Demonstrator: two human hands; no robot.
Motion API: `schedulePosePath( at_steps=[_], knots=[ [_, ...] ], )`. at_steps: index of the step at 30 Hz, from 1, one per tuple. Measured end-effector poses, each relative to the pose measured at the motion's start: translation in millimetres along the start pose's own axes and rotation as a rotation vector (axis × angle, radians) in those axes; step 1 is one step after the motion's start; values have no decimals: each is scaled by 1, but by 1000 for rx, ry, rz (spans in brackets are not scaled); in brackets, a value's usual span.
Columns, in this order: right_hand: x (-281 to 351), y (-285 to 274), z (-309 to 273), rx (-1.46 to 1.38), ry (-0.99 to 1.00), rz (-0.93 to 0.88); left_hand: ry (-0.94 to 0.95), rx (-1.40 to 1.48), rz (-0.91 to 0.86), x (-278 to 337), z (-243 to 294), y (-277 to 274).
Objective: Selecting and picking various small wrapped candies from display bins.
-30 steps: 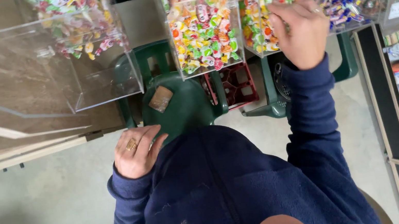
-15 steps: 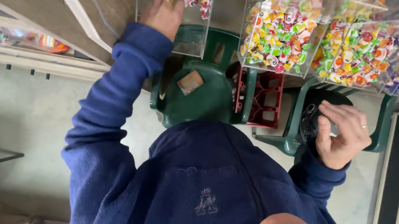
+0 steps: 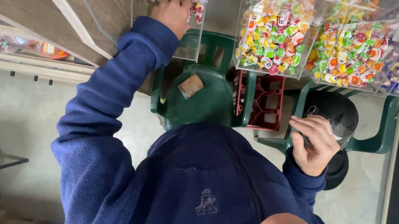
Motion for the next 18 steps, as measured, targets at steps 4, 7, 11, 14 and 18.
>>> schedulePosePath(
  at_steps=[4,7,11,14,18],
  knots=[
    [-3,6,-5,-59,-9,-10,-59,-82,20,-8,1,23],
    [-3,11,-7,-79,-7,-14,-168,44,-49,-12,-7,46],
    [-2,15,-11,-102,-31,-39,-73,-41,40,-14,-10,51],
    [-1,16,-11,-135,-43,-36,-61,-18,24,-7,-19,58],
    [0,16,-7,-194,-46,-56,-95,-82,73,20,-14,21]
  ],
)
Point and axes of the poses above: each hand's wrist, its own x-axis away from the middle knuckle, its own y-axis out of the palm, z = x × y, the point moved 4 cm from there along -x, towards the middle knuckle, and after that the axes turned 10 degrees about y, right-handed, at the moved point
